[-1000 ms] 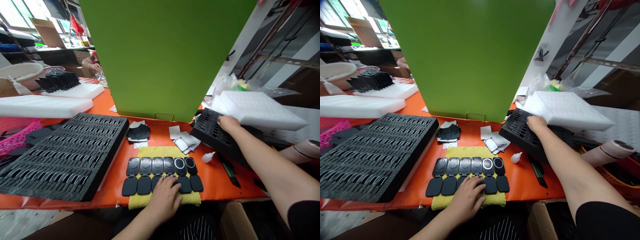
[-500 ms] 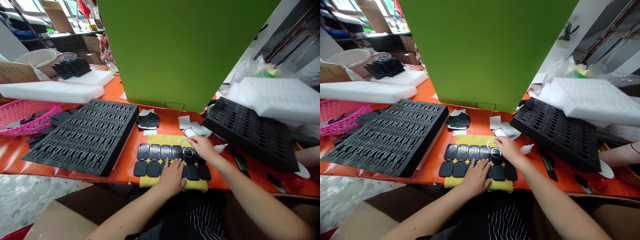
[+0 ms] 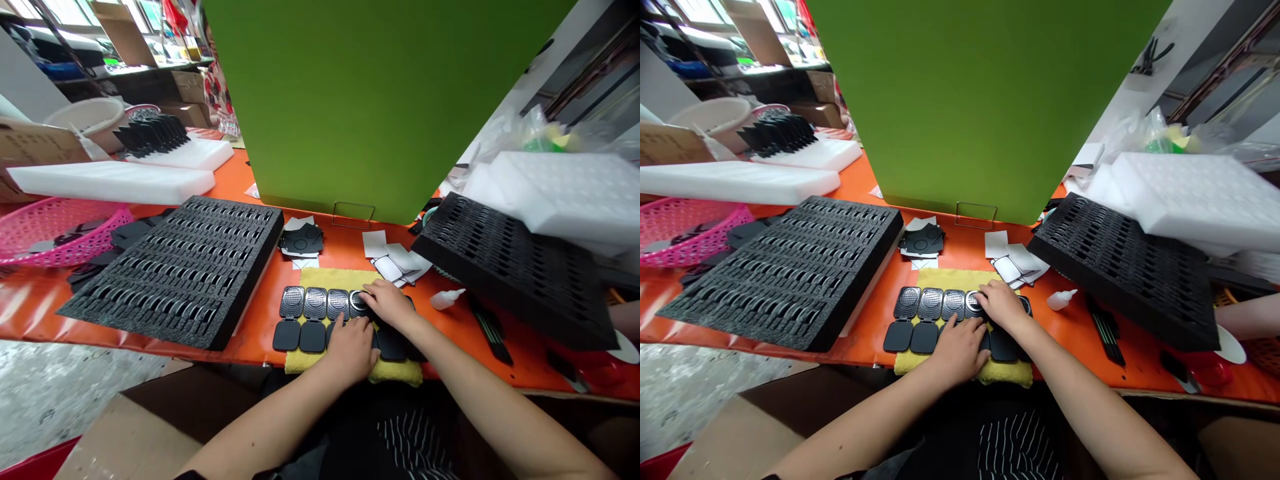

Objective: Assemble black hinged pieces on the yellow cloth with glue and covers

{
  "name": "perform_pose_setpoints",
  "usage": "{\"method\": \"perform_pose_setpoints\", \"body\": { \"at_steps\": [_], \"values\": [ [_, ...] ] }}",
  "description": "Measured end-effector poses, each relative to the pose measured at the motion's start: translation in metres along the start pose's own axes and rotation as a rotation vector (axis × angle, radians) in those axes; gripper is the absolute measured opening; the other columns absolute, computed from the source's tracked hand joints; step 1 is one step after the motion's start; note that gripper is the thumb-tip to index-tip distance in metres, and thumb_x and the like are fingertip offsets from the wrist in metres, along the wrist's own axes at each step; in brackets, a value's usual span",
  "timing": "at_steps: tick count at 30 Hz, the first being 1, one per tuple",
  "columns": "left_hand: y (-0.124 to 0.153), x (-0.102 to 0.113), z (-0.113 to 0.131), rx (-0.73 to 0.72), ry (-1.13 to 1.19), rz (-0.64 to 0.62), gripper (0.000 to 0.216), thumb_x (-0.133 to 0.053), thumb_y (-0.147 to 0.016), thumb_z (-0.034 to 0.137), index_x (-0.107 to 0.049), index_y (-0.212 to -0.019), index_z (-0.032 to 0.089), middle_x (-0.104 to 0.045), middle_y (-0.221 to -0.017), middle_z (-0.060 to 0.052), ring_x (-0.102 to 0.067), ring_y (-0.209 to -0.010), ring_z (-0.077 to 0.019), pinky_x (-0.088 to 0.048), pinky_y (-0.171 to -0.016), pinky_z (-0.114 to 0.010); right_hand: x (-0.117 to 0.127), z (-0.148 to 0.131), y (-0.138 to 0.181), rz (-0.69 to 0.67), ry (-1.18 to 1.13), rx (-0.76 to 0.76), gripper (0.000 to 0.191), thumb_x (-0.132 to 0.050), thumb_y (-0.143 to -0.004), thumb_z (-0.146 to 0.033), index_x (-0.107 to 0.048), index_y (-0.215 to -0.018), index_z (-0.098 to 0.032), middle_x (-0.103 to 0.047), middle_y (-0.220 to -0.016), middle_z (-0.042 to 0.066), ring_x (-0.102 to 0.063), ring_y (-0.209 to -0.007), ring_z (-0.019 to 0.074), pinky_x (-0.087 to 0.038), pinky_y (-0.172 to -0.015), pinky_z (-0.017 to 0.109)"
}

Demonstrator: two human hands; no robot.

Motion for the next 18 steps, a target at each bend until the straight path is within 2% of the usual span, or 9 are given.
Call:
{"method": "perform_pose_setpoints", "body": {
  "at_steps": [2,5,8,11,14,18],
  "values": [
    [-0.002,0.002,-0.001,-0.001,-0.004,-0.02,0.045,-0.039,-0.082,0.046,-0.048,-0.116,0.018,-0.05,-0.118,-0.008,-0.046,-0.107,-0.022,-0.022,-0.101,-0.044,0.019,0.008,0.006,0.037,-0.026,-0.008,0.032,-0.042,-0.083,-0.037,-0.063,-0.101,-0.02,-0.063,-0.092,0.006,-0.055,-0.089,0.0188,-0.04,-0.077,0.027],
    [-0.006,0.003,-0.003,0.006,-0.013,0.005,0.048,-0.038,-0.082,0.047,-0.045,-0.12,0.018,-0.044,-0.127,-0.009,-0.039,-0.115,-0.0236,-0.021,-0.102,-0.044,0.07,0.04,0.015,0.165,-0.075,-0.05,0.031,-0.038,-0.085,-0.034,-0.063,-0.099,-0.023,-0.064,-0.097,0.004,-0.056,-0.089,0.0172,-0.04,-0.078,0.026],
    [-0.007,-0.001,-0.006,0.023,-0.022,0.028,0.054,-0.038,-0.081,0.049,-0.039,-0.126,0.017,-0.032,-0.137,-0.01,-0.027,-0.125,-0.0258,-0.013,-0.104,-0.049,0.128,0.092,0.024,0.339,-0.065,-0.246,0.029,-0.042,-0.082,-0.036,-0.063,-0.097,-0.022,-0.065,-0.095,0.003,-0.058,-0.087,0.0175,-0.041,-0.077,0.026],
    [-0.008,-0.006,-0.007,0.016,-0.006,0.003,0.057,-0.036,-0.082,0.05,-0.035,-0.129,0.017,-0.031,-0.138,-0.011,-0.028,-0.125,-0.0257,-0.01,-0.103,-0.052,0.168,0.138,0.027,0.42,0.002,-0.394,0.03,-0.044,-0.08,-0.039,-0.063,-0.098,-0.023,-0.067,-0.09,0.004,-0.058,-0.082,0.0176,-0.04,-0.072,0.026],
    [-0.008,-0.007,-0.007,0.006,-0.013,-0.017,0.059,-0.034,-0.082,0.051,-0.034,-0.13,0.017,-0.033,-0.137,-0.011,-0.03,-0.124,-0.0257,-0.01,-0.103,-0.052,0.183,0.175,0.022,0.422,0.115,-0.496,0.031,-0.045,-0.079,-0.039,-0.063,-0.099,-0.023,-0.066,-0.093,0.007,-0.057,-0.082,0.019,-0.038,-0.07,0.027],
    [-0.009,-0.005,-0.007,0.01,-0.046,-0.033,0.06,-0.034,-0.081,0.053,-0.035,-0.13,0.017,-0.035,-0.136,-0.01,-0.03,-0.124,-0.0269,-0.009,-0.104,-0.052,0.179,0.221,0.011,0.329,0.171,-0.63,0.035,-0.042,-0.08,-0.037,-0.061,-0.103,-0.019,-0.062,-0.104,0.012,-0.054,-0.087,0.0213,-0.036,-0.07,0.03]
  ]
}}
Point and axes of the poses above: each hand's wrist, its own y-axis away from the middle knuckle, its own x-axis out of the back of the hand, z = x × y, the point moved 5 cm from there along -y, towards the middle knuckle
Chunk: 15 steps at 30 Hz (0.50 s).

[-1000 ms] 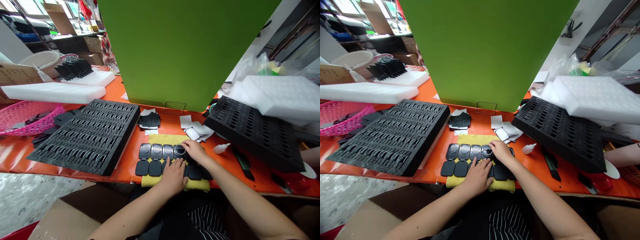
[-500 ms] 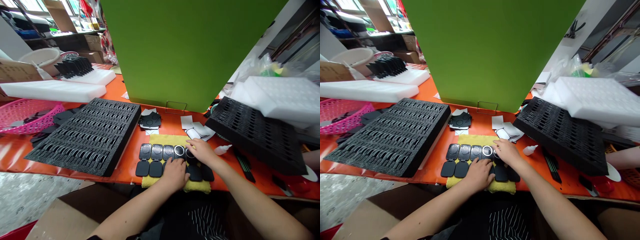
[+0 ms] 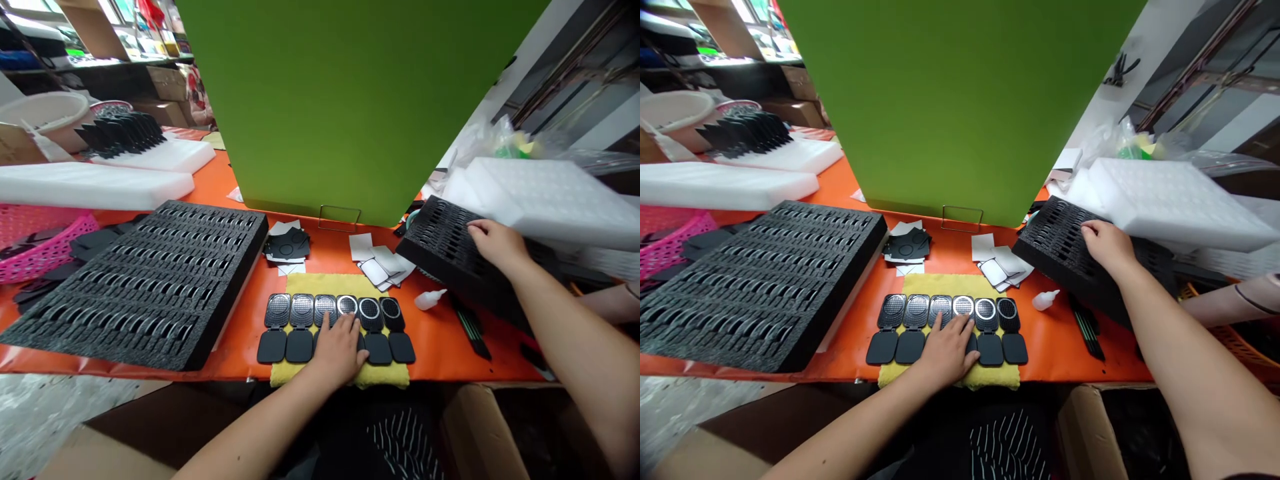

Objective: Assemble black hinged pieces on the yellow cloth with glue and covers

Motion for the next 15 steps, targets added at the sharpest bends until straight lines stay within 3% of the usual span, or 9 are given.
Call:
{"method": "perform_pose_setpoints", "body": {
  "at_steps": [6,11,15],
  "values": [
    [-0.002,-0.004,0.0,-0.003,0.014,0.014,0.059,-0.034,-0.082,0.052,-0.037,-0.13,0.017,-0.034,-0.136,-0.011,-0.031,-0.124,-0.0271,-0.008,-0.103,-0.054,-0.02,0.022,-0.033,-0.073,0.013,-0.033,0.035,-0.041,-0.081,-0.033,-0.061,-0.105,-0.019,-0.061,-0.108,0.01,-0.054,-0.088,0.0195,-0.037,-0.072,0.029],
    [-0.002,-0.011,-0.001,0.001,0.005,0.02,0.058,-0.031,-0.083,0.051,-0.037,-0.13,0.017,-0.033,-0.137,-0.011,-0.03,-0.125,-0.027,-0.007,-0.103,-0.054,-0.029,0.014,-0.052,-0.137,0.054,0.001,0.03,-0.045,-0.078,-0.029,-0.065,-0.098,-0.02,-0.06,-0.107,0.008,-0.054,-0.09,0.02,-0.038,-0.074,0.029],
    [-0.002,-0.01,0.0,-0.003,0.022,0.032,0.058,-0.032,-0.083,0.051,-0.036,-0.13,0.018,-0.034,-0.137,-0.011,-0.03,-0.125,-0.0259,-0.007,-0.104,-0.054,-0.032,0.007,-0.059,-0.178,0.058,0.004,0.021,-0.052,-0.074,-0.025,-0.067,-0.087,-0.018,-0.064,-0.095,0.009,-0.056,-0.081,0.0186,-0.039,-0.071,0.028]
  ]
}}
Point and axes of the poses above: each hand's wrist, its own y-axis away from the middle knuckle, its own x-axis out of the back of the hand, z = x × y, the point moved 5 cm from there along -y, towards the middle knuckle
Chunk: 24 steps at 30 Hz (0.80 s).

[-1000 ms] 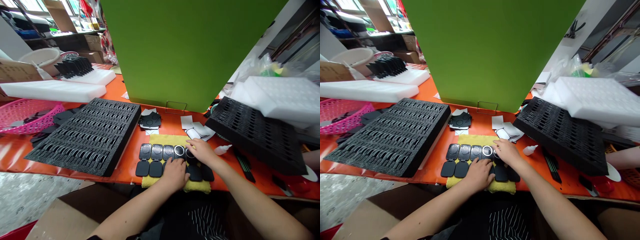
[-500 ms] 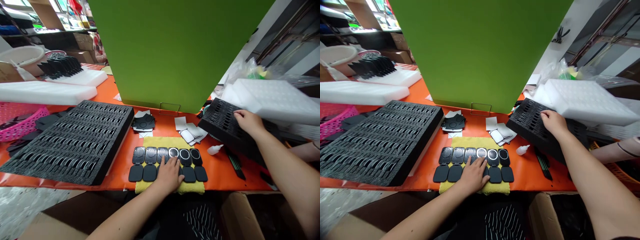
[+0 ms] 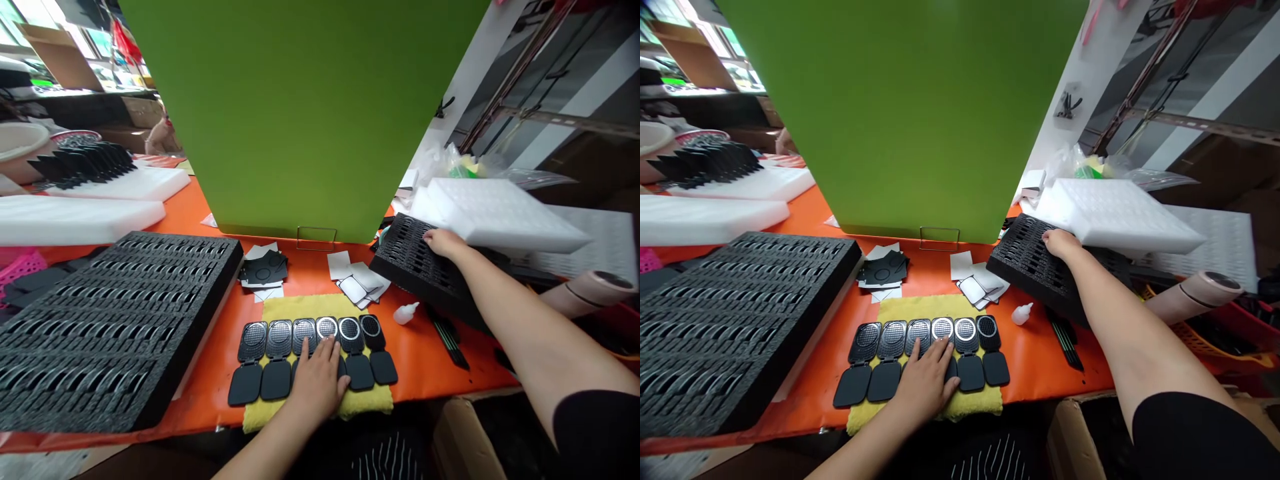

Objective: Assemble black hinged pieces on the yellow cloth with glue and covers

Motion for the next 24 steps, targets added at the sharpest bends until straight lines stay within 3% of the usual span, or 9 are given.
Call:
{"method": "perform_pose_setpoints", "body": {
  "at_steps": [3,6,8,10,13,15,17,20,24],
  "values": [
    [0.004,0.008,-0.001,0.006,0.027,0.039,0.056,-0.036,-0.082,0.05,-0.037,-0.129,0.019,-0.035,-0.136,-0.009,-0.028,-0.126,-0.0255,-0.009,-0.104,-0.053,0.01,-0.002,0.005,0.055,-0.009,-0.008,0.021,-0.05,-0.076,-0.022,-0.066,-0.087,-0.013,-0.062,-0.095,0.013,-0.055,-0.082,0.0189,-0.038,-0.072,0.028],
    [0.015,0.019,-0.005,0.001,0.06,0.095,0.048,-0.036,-0.084,0.045,-0.04,-0.126,0.022,-0.037,-0.135,-0.005,-0.029,-0.125,-0.0224,-0.013,-0.106,-0.047,0.029,-0.01,0.024,0.21,-0.015,-0.046,0.035,-0.033,-0.085,-0.023,-0.058,-0.104,-0.006,-0.053,-0.109,0.022,-0.05,-0.095,0.024,-0.036,-0.077,0.033],
    [0.025,0.025,-0.012,0.016,0.081,0.118,0.042,-0.035,-0.085,0.041,-0.044,-0.122,0.023,-0.043,-0.131,-0.003,-0.032,-0.123,-0.0201,-0.015,-0.106,-0.044,0.039,-0.033,0.048,0.326,-0.048,-0.001,0.04,-0.027,-0.088,-0.026,-0.052,-0.111,-0.006,-0.051,-0.112,0.023,-0.045,-0.103,0.0249,-0.033,-0.082,0.034],
    [0.033,0.028,-0.021,0.053,0.092,0.13,0.037,-0.035,-0.086,0.038,-0.047,-0.118,0.023,-0.049,-0.125,-0.003,-0.035,-0.121,-0.0197,-0.016,-0.106,-0.043,0.038,-0.078,0.083,0.41,-0.195,0.225,0.036,-0.032,-0.087,-0.03,-0.055,-0.107,-0.011,-0.057,-0.105,0.017,-0.048,-0.097,0.0217,-0.033,-0.081,0.031],
    [0.041,0.026,-0.032,0.108,0.083,0.136,0.037,-0.04,-0.084,0.036,-0.048,-0.117,0.021,-0.05,-0.123,-0.005,-0.038,-0.118,-0.0218,-0.017,-0.105,-0.045,-0.001,-0.159,0.145,0.15,-0.399,0.482,0.029,-0.037,-0.086,-0.033,-0.059,-0.095,-0.017,-0.062,-0.091,0.008,-0.054,-0.081,0.0171,-0.037,-0.071,0.027],
    [0.043,0.024,-0.036,0.125,0.072,0.139,0.039,-0.044,-0.082,0.036,-0.046,-0.118,0.02,-0.049,-0.123,-0.006,-0.039,-0.117,-0.023,-0.016,-0.104,-0.047,-0.041,-0.21,0.186,-0.07,-0.41,0.63,0.027,-0.036,-0.086,-0.031,-0.06,-0.091,-0.02,-0.064,-0.087,0.004,-0.054,-0.079,0.0156,-0.037,-0.07,0.025],
    [0.044,0.022,-0.037,0.128,0.069,0.144,0.041,-0.046,-0.081,0.036,-0.045,-0.119,0.02,-0.049,-0.123,-0.006,-0.039,-0.116,-0.0228,-0.015,-0.104,-0.048,-0.077,-0.243,0.212,-0.175,-0.331,0.681,0.026,-0.037,-0.086,-0.028,-0.062,-0.088,-0.02,-0.064,-0.086,0.004,-0.054,-0.081,0.0161,-0.036,-0.072,0.025],
    [0.043,0.023,-0.037,0.128,0.073,0.151,0.041,-0.047,-0.081,0.036,-0.044,-0.119,0.021,-0.049,-0.122,-0.006,-0.041,-0.115,-0.0212,-0.013,-0.105,-0.049,-0.112,-0.261,0.224,-0.201,-0.182,0.671,0.025,-0.039,-0.085,-0.027,-0.063,-0.084,-0.02,-0.064,-0.083,0.004,-0.053,-0.083,0.0183,-0.034,-0.071,0.027],
    [0.042,0.025,-0.037,0.127,0.073,0.151,0.041,-0.049,-0.08,0.037,-0.045,-0.117,0.02,-0.051,-0.119,-0.006,-0.042,-0.112,-0.0212,-0.013,-0.105,-0.05,-0.121,-0.262,0.221,-0.198,-0.086,0.685,0.025,-0.038,-0.085,-0.027,-0.063,-0.085,-0.021,-0.065,-0.083,0.004,-0.052,-0.084,0.0191,-0.033,-0.07,0.028]
  ]
}}
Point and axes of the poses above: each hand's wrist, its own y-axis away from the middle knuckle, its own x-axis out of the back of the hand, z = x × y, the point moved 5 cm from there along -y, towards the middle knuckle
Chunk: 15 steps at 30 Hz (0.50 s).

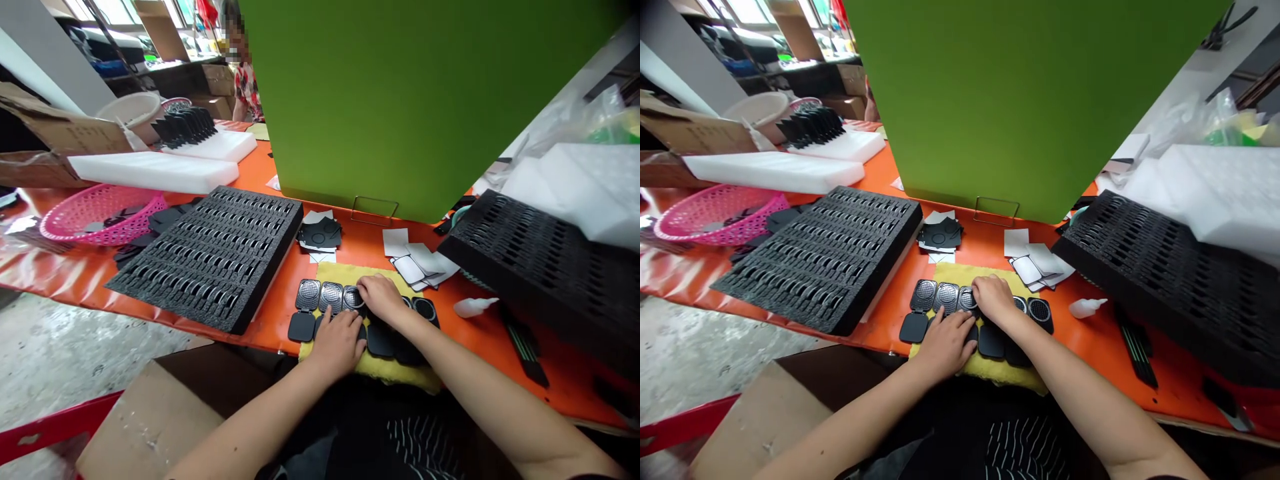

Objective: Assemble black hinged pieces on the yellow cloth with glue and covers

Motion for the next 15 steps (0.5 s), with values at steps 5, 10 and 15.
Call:
{"method": "perform_pose_setpoints", "body": {
  "at_steps": [5,10,15],
  "values": [
    [-0.002,0.0,-0.002,-0.007,-0.009,0.014,0.037,-0.049,-0.079,0.038,-0.049,-0.112,0.02,-0.048,-0.122,-0.007,-0.034,-0.12,-0.0229,-0.012,-0.105,-0.047,0.002,-0.006,-0.002,0.002,0.076,0.03,0.031,-0.037,-0.086,-0.031,-0.066,-0.083,-0.022,-0.064,-0.083,0.006,-0.051,-0.087,0.0208,-0.033,-0.073,0.03],
    [-0.008,-0.001,-0.004,-0.01,-0.046,-0.01,0.038,-0.049,-0.079,0.04,-0.05,-0.11,0.018,-0.046,-0.124,-0.01,-0.036,-0.119,-0.0244,-0.012,-0.104,-0.048,0.026,-0.002,0.015,0.119,0.013,0.061,0.03,-0.036,-0.087,-0.029,-0.064,-0.095,-0.022,-0.064,-0.088,0.005,-0.053,-0.086,0.0183,-0.036,-0.076,0.028],
    [-0.021,0.005,-0.002,-0.024,-0.079,-0.067,0.033,-0.048,-0.078,0.042,-0.054,-0.101,0.018,-0.054,-0.103,-0.009,-0.049,-0.1,-0.0239,-0.019,-0.101,-0.046,0.099,0.06,0.038,0.348,-0.013,0.025,0.03,-0.037,-0.087,-0.032,-0.062,-0.099,-0.023,-0.065,-0.095,0.002,-0.054,-0.088,0.016,-0.037,-0.079,0.026]
  ]
}}
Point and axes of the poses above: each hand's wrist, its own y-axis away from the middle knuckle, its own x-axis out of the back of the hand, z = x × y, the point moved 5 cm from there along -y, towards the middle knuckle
